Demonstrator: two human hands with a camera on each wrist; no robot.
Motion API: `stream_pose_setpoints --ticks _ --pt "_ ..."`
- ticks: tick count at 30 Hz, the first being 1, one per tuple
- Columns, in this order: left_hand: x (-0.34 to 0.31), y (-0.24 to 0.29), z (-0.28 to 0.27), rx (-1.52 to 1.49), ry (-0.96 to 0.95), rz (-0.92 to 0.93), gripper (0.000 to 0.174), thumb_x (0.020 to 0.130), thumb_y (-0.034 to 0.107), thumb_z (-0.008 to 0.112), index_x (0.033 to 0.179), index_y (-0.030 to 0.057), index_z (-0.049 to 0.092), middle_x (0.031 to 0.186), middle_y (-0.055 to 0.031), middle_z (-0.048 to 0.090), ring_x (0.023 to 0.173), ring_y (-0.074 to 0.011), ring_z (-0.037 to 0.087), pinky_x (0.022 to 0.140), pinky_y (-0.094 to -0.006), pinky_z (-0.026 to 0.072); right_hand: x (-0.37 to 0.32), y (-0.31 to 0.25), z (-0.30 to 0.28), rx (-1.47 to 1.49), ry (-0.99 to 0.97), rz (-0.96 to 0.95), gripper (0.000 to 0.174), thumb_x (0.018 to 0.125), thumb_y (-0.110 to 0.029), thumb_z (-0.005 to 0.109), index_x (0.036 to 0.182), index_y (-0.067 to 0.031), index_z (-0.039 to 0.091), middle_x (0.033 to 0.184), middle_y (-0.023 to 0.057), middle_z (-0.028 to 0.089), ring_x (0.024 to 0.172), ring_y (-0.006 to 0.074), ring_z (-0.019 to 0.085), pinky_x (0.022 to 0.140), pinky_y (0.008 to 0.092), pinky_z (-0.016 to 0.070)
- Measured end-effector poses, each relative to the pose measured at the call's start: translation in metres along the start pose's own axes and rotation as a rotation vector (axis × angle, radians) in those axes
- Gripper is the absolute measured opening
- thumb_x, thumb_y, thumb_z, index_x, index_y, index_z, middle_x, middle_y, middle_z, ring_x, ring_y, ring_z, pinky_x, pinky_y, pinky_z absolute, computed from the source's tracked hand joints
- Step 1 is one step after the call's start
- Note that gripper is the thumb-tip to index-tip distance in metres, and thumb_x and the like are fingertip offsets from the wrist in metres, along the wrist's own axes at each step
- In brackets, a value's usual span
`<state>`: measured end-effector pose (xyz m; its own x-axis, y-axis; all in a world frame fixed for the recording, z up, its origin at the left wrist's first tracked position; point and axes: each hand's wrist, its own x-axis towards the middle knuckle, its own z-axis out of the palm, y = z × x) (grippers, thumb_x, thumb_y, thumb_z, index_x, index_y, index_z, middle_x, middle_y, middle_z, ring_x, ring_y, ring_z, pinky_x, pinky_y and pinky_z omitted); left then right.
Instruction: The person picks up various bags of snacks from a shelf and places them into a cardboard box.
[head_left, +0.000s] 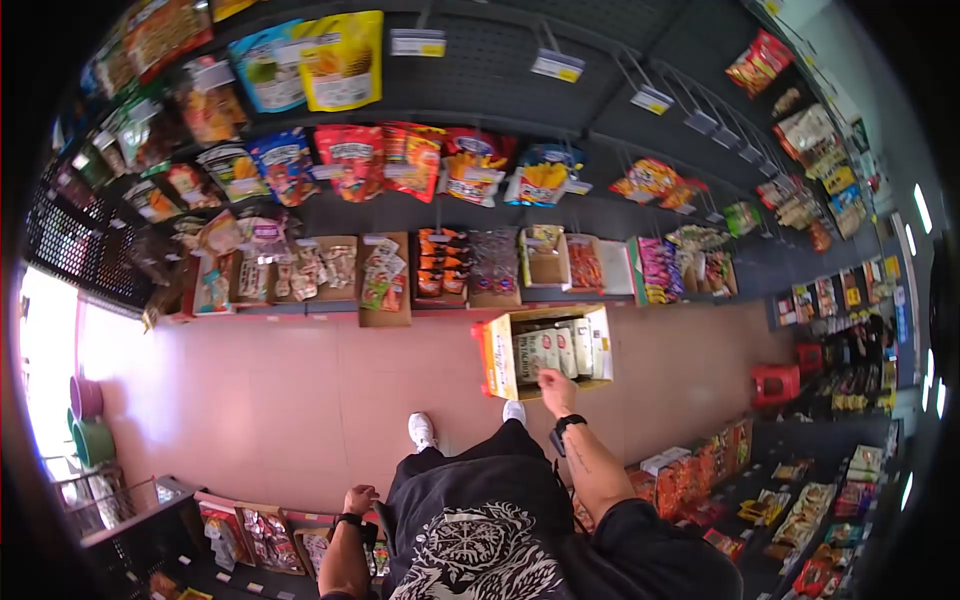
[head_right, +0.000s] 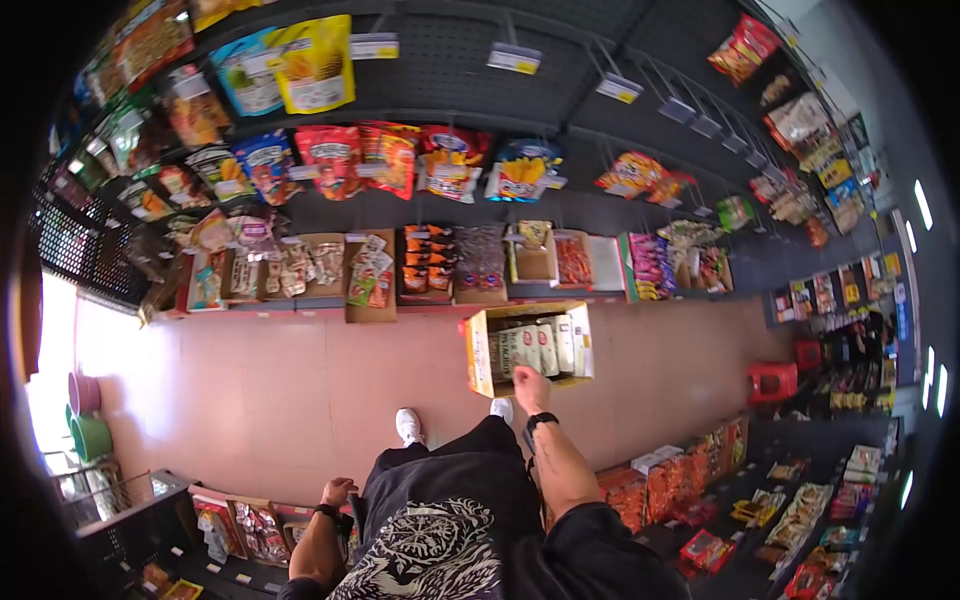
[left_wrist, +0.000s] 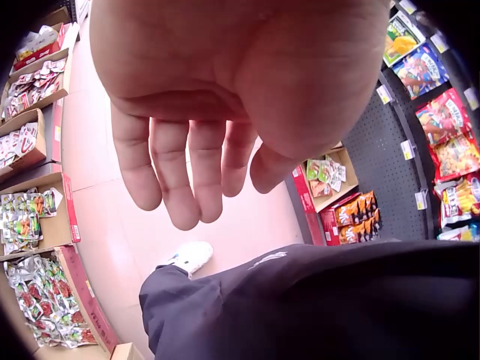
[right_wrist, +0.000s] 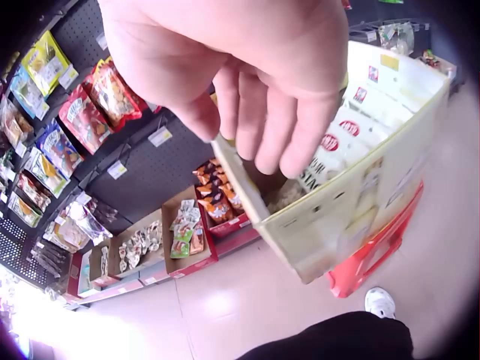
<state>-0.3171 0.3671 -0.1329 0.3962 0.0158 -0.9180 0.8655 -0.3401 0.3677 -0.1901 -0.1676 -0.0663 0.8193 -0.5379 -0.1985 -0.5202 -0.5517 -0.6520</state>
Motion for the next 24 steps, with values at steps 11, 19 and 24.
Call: stream_pose_setpoints --ticks 11,19,24 --pt "0.043 0.210 0.141 0.047 -0.288 0.150 0.027 0.087 0.024 0.054 0.107 0.0072 0.060 0.098 -0.0059 0.064 0.084 -0.0170 0.062 0.063 -0.0286 0.0506 0.092 0.254 -0.182 0.356 -0.151 0.947 0.037 0.090 -0.032 0.052 0.120 -0.0119 0.048 0.113 0.0113 0.060 0.103 0.0255 0.057 0.082 0.0433 0.0479" --pt "0.043 0.282 0.359 0.330 0.323 0.569 0.038 0.083 0.025 0.062 0.111 0.0036 0.047 0.094 -0.0267 0.060 0.087 -0.0429 0.059 0.070 -0.0450 0.0500 0.250 0.343 -0.073 0.366 -0.769 0.780 0.034 0.089 -0.027 0.054 0.119 -0.0131 0.054 0.110 0.0041 0.059 0.097 0.0189 0.058 0.074 0.0424 0.0524" --pt "0.041 0.268 0.350 0.368 0.409 0.363 0.039 0.086 0.025 0.055 0.121 0.0090 0.051 0.096 -0.0231 0.063 0.093 -0.0393 0.060 0.078 -0.0432 0.0495 0.295 0.451 0.088 0.782 -0.785 0.628 0.060 0.088 -0.049 0.051 0.133 -0.0109 0.040 0.124 0.0094 0.051 0.113 0.0283 0.047 0.084 0.0486 0.0464"
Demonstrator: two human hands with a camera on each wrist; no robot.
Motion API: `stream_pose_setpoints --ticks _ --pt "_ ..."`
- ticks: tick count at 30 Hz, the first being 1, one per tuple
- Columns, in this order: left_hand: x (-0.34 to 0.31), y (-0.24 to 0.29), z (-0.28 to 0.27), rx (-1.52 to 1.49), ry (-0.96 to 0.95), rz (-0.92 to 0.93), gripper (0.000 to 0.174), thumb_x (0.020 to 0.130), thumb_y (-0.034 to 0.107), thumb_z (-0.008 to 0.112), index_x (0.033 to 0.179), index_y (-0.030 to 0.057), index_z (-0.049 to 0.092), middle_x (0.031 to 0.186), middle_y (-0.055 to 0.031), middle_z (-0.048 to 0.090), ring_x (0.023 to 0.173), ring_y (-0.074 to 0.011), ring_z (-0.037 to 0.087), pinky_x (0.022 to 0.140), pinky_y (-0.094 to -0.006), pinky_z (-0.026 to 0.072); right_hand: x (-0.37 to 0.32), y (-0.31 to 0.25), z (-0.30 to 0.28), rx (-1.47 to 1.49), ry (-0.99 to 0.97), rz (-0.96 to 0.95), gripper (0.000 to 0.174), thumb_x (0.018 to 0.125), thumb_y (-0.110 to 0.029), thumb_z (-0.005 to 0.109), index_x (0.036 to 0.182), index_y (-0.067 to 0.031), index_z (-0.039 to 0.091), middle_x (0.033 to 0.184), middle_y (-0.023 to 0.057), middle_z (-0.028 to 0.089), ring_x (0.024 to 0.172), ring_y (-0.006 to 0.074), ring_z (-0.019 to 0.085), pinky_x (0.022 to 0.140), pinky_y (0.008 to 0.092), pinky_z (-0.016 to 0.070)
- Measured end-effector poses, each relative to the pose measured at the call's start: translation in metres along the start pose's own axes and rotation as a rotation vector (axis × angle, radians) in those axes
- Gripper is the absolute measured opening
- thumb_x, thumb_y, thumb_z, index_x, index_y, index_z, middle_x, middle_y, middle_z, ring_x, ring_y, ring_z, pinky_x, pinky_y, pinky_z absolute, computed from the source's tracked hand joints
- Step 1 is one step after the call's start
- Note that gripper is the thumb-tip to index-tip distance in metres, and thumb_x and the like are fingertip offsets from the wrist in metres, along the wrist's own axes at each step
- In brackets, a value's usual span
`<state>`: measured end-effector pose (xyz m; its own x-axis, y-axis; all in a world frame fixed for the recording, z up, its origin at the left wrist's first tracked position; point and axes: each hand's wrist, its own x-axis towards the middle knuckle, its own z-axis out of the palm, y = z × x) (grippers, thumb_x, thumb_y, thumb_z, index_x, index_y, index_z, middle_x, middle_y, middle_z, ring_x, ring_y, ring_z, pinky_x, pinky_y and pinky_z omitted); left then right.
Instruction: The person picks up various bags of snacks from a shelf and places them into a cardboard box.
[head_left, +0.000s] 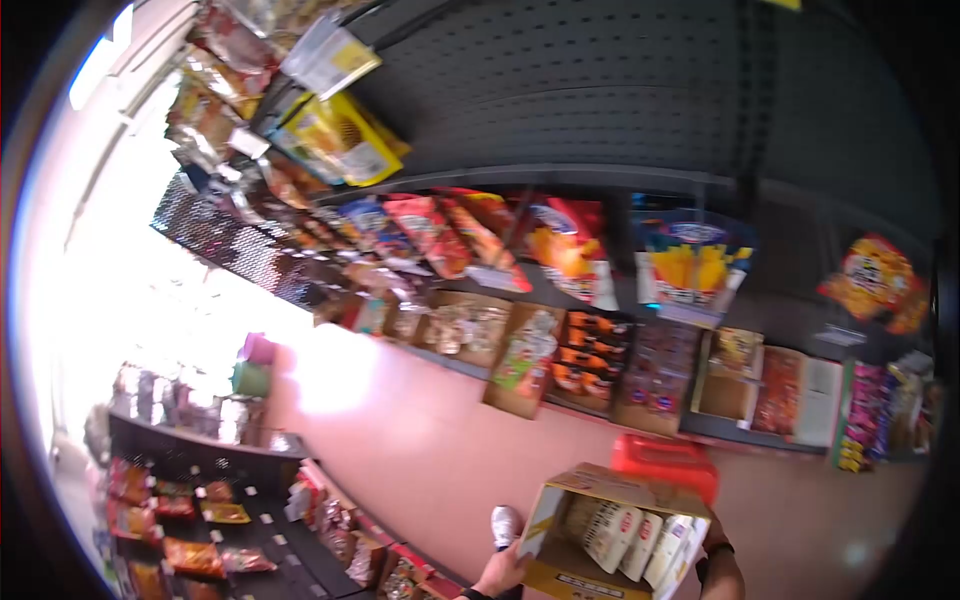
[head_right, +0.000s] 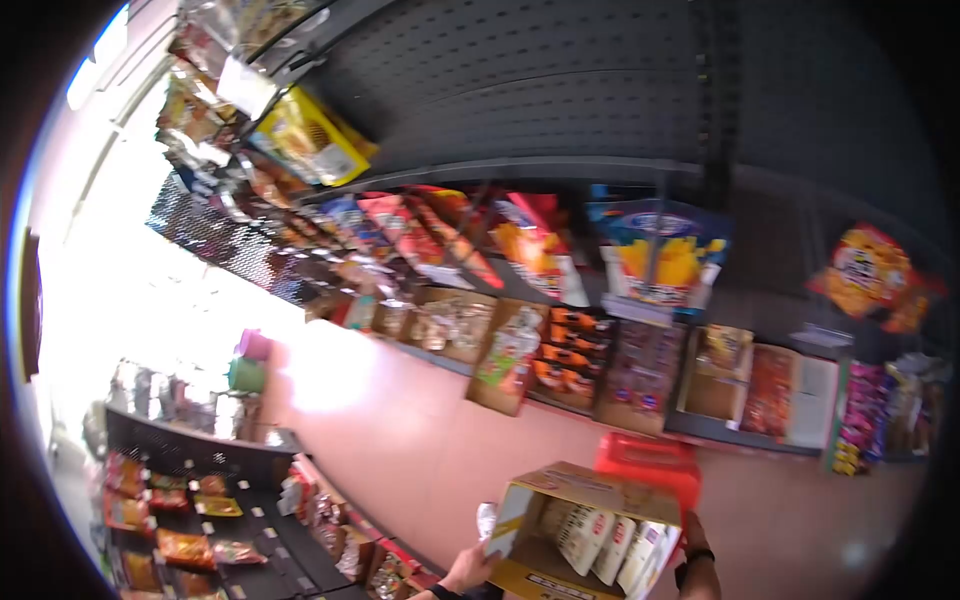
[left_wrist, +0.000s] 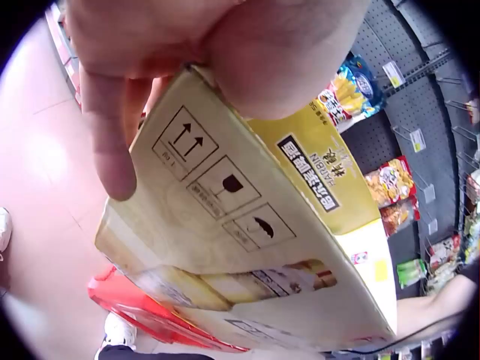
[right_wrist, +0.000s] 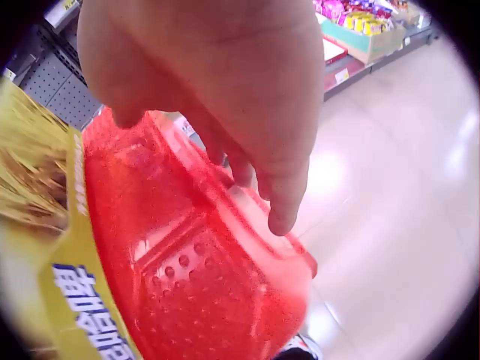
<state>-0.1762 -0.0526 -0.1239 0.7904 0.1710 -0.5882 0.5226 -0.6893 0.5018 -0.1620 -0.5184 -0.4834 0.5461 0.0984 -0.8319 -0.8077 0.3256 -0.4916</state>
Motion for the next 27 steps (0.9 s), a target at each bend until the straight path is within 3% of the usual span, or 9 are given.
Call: stream_pose_setpoints --ticks 2,8,11,13,14,17,19,23,27 --pt "0.001 -0.009 -0.001 0.018 -0.026 -0.011 0.037 0.087 0.026 0.055 0.119 0.0078 0.051 0.092 -0.0238 0.062 0.088 -0.0400 0.061 0.075 -0.0440 0.0493 0.037 0.035 0.019 0.202 -0.105 -0.127 0.060 0.090 -0.047 0.049 0.133 -0.0071 0.039 0.123 0.0124 0.051 0.110 0.0292 0.050 0.083 0.0468 0.0477" --pt "-0.006 -0.014 -0.033 0.047 -0.019 -0.037 0.035 0.086 0.027 0.055 0.115 0.0071 0.053 0.087 -0.0233 0.063 0.085 -0.0397 0.061 0.073 -0.0439 0.0492 -0.059 -0.024 0.092 0.221 -0.026 -0.097 0.039 0.093 -0.034 0.051 0.124 -0.0097 0.052 0.096 0.0067 0.066 0.071 0.0172 0.064 0.053 0.0292 0.0519" --pt "-0.018 -0.056 -0.033 -0.028 -0.004 -0.032 0.036 0.085 0.026 0.056 0.116 0.0078 0.053 0.087 -0.0226 0.063 0.085 -0.0386 0.061 0.074 -0.0419 0.0496 -0.051 -0.005 0.124 -0.294 0.061 -0.455 0.039 0.094 -0.033 0.050 0.122 -0.0053 0.053 0.091 0.0070 0.065 0.068 0.0143 0.061 0.052 0.0276 0.0487" --pt "-0.022 -0.081 -0.043 -0.157 0.068 0.016 0.036 0.085 0.025 0.057 0.116 0.0080 0.055 0.089 -0.0223 0.063 0.086 -0.0377 0.062 0.075 -0.0410 0.0497 -0.047 -0.013 0.164 -0.137 -0.009 -0.490 0.041 0.094 -0.034 0.049 0.116 0.0002 0.055 0.081 0.0083 0.065 0.062 0.0164 0.060 0.051 0.0307 0.0477" --pt "-0.027 -0.086 -0.044 -0.363 0.108 -0.099 0.041 0.082 0.035 0.062 0.114 0.0082 0.061 0.090 -0.0150 0.067 0.081 -0.0258 0.064 0.071 -0.0353 0.0516 -0.045 -0.020 0.184 -0.349 0.098 -0.433 0.042 0.093 -0.035 0.050 0.114 0.0007 0.056 0.081 0.0089 0.066 0.062 0.0176 0.060 0.053 0.0312 0.0483" --pt "-0.022 -0.124 -0.087 -0.190 0.064 -0.232 0.033 0.085 0.021 0.058 0.114 0.0064 0.056 0.092 -0.0209 0.064 0.088 -0.0332 0.064 0.077 -0.0389 0.0495 -0.033 -0.031 0.242 -0.639 0.195 -0.120 0.050 0.090 -0.041 0.053 0.114 0.0024 0.055 0.083 0.0105 0.066 0.070 0.0203 0.062 0.058 0.0317 0.0490" --pt "-0.018 -0.138 -0.124 -0.309 0.134 -0.163 0.031 0.084 0.012 0.059 0.114 0.0022 0.056 0.098 -0.0179 0.066 0.094 -0.0249 0.064 0.080 -0.0350 0.0487 -0.021 -0.006 0.268 -0.493 0.156 -0.353 0.050 0.088 -0.045 0.052 0.110 -0.0006 0.057 0.094 0.0114 0.064 0.081 0.0194 0.062 0.055 0.0343 0.0532" --pt "0.009 -0.195 -0.188 -0.198 0.124 -0.060 0.031 0.083 0.018 0.056 0.111 0.0053 0.057 0.089 -0.0229 0.064 0.086 -0.0382 0.063 0.074 -0.0433 0.0500 -0.094 -0.025 0.387 -0.241 0.270 -0.005 0.052 0.088 -0.049 0.052 0.111 -0.0027 0.058 0.093 0.0078 0.063 0.081 0.0161 0.060 0.059 0.0342 0.0522" --pt "0.026 -0.218 -0.246 -0.211 0.096 -0.044 0.031 0.083 0.016 0.056 0.112 0.0056 0.056 0.087 -0.0221 0.064 0.080 -0.0376 0.064 0.072 -0.0425 0.0500 -0.060 0.035 0.416 -0.296 0.189 -0.109 0.057 0.087 -0.053 0.050 0.120 -0.0072 0.051 0.086 0.0085 0.058 0.062 0.0201 0.055 0.046 0.0349 0.0524"
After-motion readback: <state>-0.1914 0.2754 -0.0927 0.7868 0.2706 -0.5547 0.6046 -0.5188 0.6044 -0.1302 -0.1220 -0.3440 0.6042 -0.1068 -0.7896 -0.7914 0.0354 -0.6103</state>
